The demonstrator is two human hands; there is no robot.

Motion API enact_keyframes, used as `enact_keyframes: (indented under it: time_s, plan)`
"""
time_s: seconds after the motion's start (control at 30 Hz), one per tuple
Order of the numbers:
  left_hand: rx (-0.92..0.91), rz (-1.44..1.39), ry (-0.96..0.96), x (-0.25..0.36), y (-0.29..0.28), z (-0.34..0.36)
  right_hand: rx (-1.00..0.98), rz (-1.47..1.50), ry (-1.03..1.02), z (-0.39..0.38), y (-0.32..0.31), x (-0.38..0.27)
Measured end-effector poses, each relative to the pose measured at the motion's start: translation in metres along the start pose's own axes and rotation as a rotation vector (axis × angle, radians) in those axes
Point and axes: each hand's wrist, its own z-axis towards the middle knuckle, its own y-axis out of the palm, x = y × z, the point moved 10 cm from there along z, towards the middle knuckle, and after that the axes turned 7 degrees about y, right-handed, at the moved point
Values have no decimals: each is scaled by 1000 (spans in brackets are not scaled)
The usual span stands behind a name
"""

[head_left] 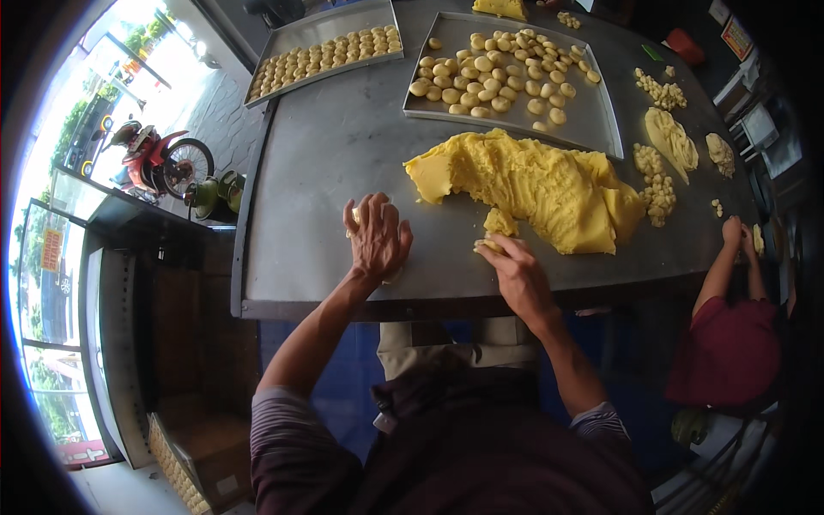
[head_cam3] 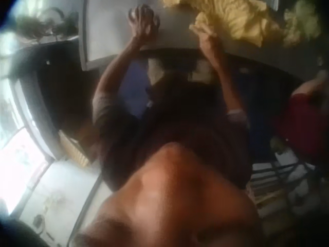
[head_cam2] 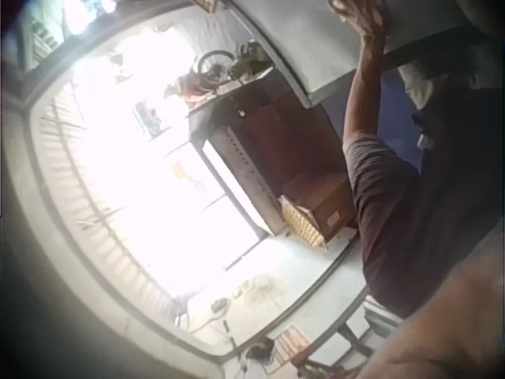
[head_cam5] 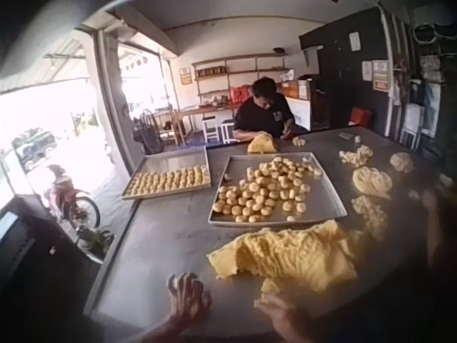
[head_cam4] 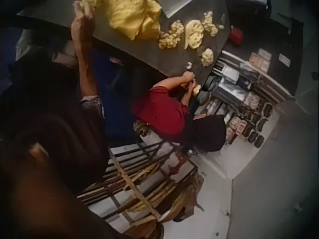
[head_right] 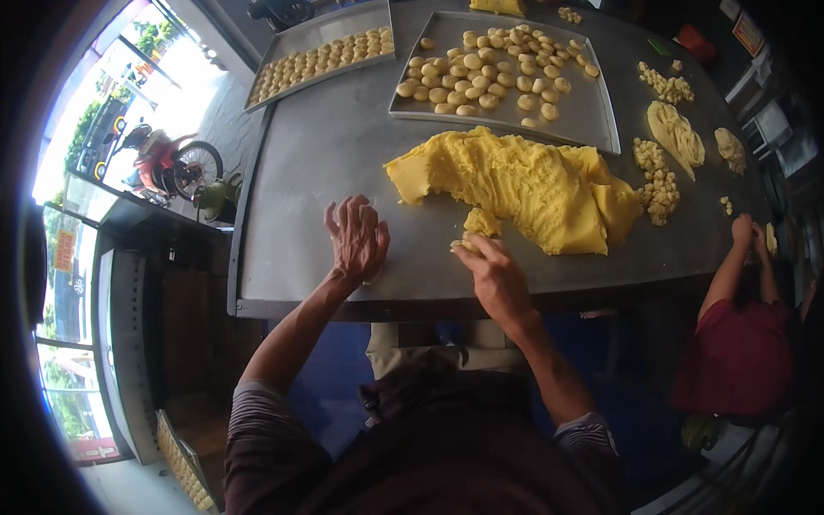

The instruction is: The person shapes portions of dough by hand, places them onto a metal tray, wipes the interior of a large oven with a cloth, and then loads the filled tray into the oven.

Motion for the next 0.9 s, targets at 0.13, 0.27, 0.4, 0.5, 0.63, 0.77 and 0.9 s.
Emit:
enact_keyframes:
  time_s: [0.13, 0.27, 0.4, 0.5, 0.63, 0.77, 0.9]
  plan:
    - [-22, 113, -8, 16, 10, -16, -120, -81, -66, 26, 42, -10]
    - [-36, 123, -132, 9, -6, -26, -90, -101, -245, 39, 71, -29]
    - [-185, 95, -247, 17, -10, -64, -63, -253, -260, 33, 68, -19]
    - [-184, -85, -497, 5, -15, -74, -99, -412, -231, 26, 60, -19]
    - [19, -545, -701, -7, -9, -78, -206, -358, -151, -2, 53, -22]
    - [87, -808, -776, 15, -9, -59, -122, 156, 72, -3, 27, -16]
    - [77, -1048, -668, 66, 8, -35, 21, 329, 117, -2, 23, -22]
